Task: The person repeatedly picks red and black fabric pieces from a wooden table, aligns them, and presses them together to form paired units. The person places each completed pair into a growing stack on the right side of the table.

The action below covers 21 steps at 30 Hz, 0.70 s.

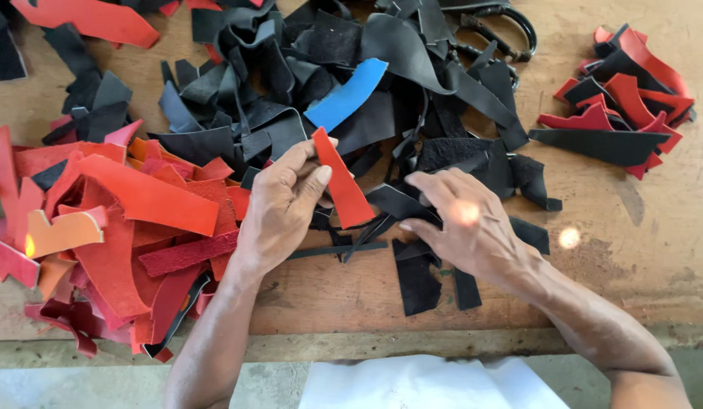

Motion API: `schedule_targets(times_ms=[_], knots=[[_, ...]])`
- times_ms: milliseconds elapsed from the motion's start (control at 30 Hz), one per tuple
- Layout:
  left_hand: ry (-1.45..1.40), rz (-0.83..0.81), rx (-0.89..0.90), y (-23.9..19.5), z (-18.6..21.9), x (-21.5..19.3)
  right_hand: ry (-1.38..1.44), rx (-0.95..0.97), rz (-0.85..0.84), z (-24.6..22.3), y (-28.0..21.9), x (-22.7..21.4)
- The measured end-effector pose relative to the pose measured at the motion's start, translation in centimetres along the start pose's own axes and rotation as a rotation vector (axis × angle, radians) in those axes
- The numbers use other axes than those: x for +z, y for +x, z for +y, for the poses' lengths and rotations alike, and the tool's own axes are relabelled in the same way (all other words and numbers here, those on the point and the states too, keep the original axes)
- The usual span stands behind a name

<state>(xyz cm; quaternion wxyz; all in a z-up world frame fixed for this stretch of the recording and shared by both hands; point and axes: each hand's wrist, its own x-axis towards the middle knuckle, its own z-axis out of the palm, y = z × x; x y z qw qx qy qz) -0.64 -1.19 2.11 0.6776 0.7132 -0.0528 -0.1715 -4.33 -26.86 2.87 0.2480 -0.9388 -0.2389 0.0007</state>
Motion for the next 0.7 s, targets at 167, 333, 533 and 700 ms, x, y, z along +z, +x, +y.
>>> schedule_targets(times_ms=[167,333,533,700], knots=[[0.000,-0.022,0.013,-0.2,0.1,0.1,0.340,0.441,-0.100,0.7,-0.1,-1.4],[-0.065,-0.067,-0.012,-0.5,0.2,1.0,0.820,0.576,-0.115,3.1,-0.3,-1.3],[-0.112,-0.005,0.115,-0.9,0.0,1.4,1.094,0.562,-0.079,4.9,-0.7,-0.2],[-0.036,0.228,0.182,-1.4,-0.8,1.1,1.041,0.521,-0.053,5.1,-0.7,-0.3]])
